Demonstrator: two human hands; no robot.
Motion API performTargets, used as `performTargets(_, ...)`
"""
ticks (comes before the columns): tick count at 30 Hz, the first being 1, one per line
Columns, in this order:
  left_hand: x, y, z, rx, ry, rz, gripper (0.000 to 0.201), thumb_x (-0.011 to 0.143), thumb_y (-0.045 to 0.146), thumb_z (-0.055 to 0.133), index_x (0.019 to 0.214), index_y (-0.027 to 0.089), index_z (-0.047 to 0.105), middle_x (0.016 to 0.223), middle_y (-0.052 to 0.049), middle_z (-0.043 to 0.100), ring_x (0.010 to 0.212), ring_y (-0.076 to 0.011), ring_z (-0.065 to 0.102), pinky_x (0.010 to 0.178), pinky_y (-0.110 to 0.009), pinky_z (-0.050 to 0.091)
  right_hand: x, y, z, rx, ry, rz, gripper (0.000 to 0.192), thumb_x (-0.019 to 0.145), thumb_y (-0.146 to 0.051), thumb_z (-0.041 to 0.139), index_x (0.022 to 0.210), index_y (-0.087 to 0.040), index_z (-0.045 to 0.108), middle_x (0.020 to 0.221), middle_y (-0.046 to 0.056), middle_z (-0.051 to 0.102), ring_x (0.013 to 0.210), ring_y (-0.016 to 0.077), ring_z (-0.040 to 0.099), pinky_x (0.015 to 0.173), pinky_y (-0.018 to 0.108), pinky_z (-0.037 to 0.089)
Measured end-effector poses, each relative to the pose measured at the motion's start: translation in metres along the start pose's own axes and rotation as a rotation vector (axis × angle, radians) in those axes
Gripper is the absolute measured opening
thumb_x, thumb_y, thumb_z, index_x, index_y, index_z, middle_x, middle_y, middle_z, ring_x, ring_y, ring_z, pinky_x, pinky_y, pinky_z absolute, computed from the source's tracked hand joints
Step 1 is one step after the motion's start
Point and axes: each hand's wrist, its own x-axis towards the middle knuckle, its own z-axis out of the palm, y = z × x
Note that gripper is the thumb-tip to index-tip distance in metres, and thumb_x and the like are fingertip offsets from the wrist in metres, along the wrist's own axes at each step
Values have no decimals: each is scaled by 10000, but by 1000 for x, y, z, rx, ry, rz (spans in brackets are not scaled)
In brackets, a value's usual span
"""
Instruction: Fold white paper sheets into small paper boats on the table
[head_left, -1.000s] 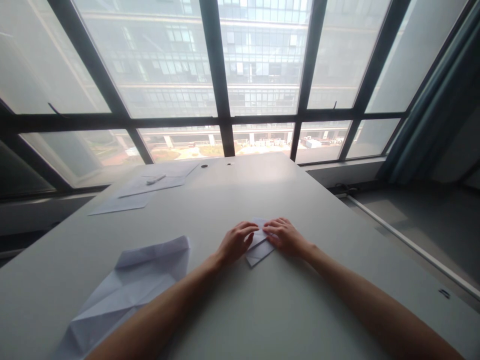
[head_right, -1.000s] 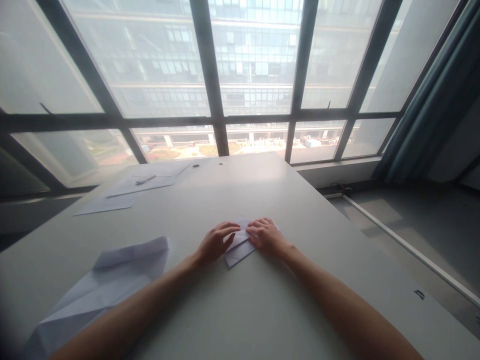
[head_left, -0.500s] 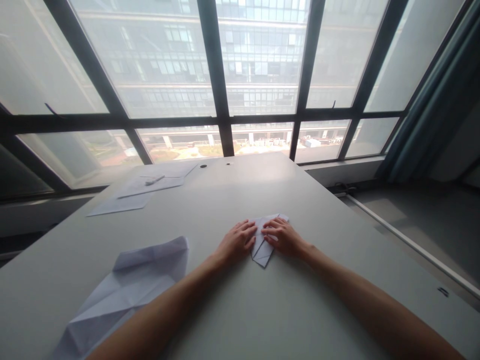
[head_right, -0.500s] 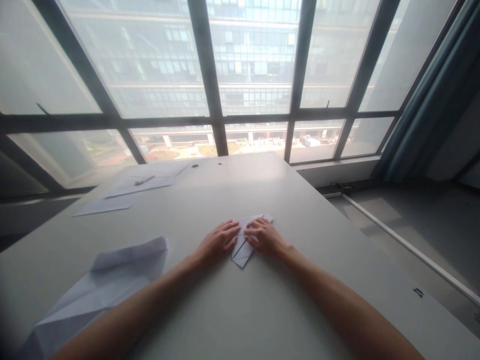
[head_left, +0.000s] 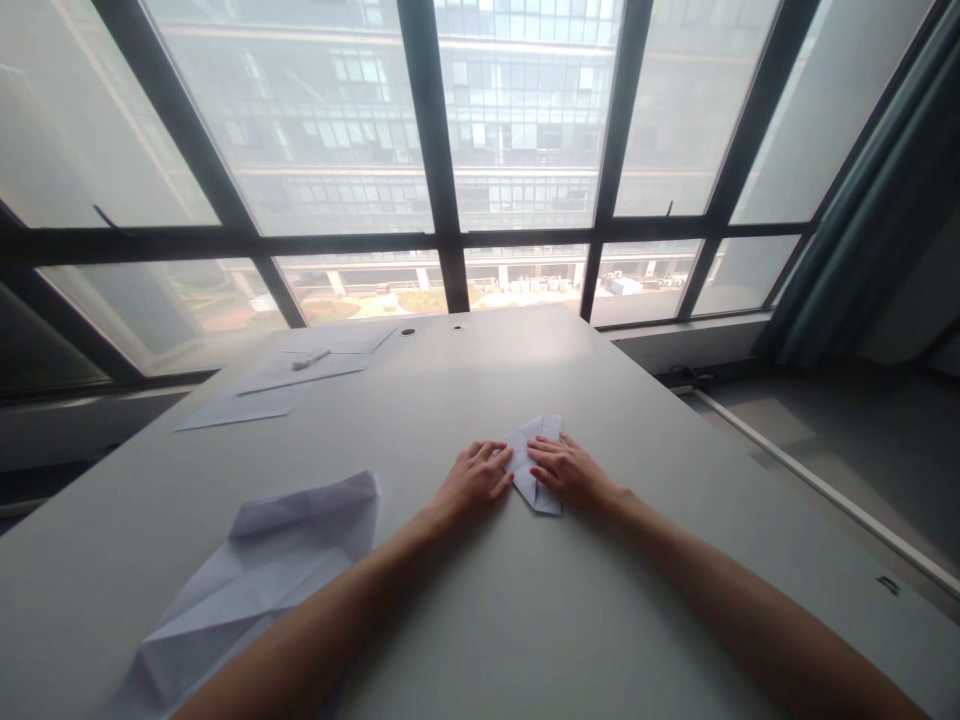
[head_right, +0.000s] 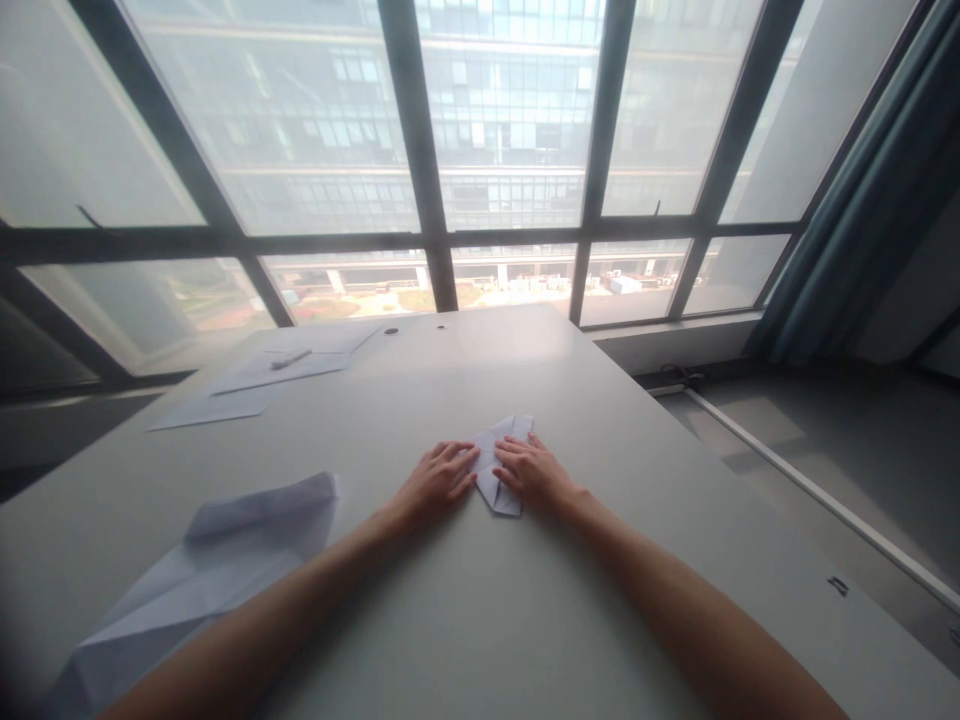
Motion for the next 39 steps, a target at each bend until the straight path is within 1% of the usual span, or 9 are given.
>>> performTargets(6,0,3,-3,32,-25,-21,363,979,353,485,1311,231,566,1334,-89,579,1230,-257,505,1073,-412,391,0,-1,-1,-1,-12,16,373,1008,-372,453,1332,-231,571,1424,104,553,1366,248,449,1163,493,236)
performTargets(12,-1,5,-3,57,-20,-61,317,983,334,469,1250,214,591,1392,-120,515,1232,-263,526,1071,-409,391,1,-2,-1,3,-12,10,365,1007,-356,461,1324,-220,578,1417,112,559,1358,250,461,1162,503,240)
performTargets(18,-1,7,-1,42,7,-109,323,981,304,461,1269,217,579,1313,-113,586,1198,-270,554,1090,-449,354,1,0,2,0,2,1,347,1003,-345,478,1306,-221,594,1413,122,560,1352,256,471,1155,525,259)
performTargets(24,-1,6,1,80,55,-182,284,970,303,486,1207,212,613,1290,-111,603,1252,-287,501,1083,-454,345,1,-1,1,-6,13,-2,340,1003,-344,480,1292,-220,608,1406,123,567,1345,255,479,1150,524,268)
performTargets(29,-1,5,4,114,68,-189,291,968,306,491,1214,213,616,1280,-110,600,1273,-287,477,1079,-439,352,1,-1,1,0,2,23,348,991,-342,504,1299,-217,606,1403,118,571,1346,250,478,1152,511,266)
performTargets(35,-1,6,2,104,69,-192,298,966,323,493,1211,207,617,1257,-110,599,1203,-271,515,1050,-419,382,1,-1,1,12,17,12,354,994,-342,499,1309,-213,597,1406,124,568,1348,257,475,1162,544,225)
performTargets(39,-1,5,1,79,60,-204,348,932,402,543,1222,223,613,1255,-108,597,1176,-281,530,1054,-424,379,0,-2,0,15,25,10,354,990,-337,506,1311,-217,594,1402,130,570,1343,261,480,1163,565,206)
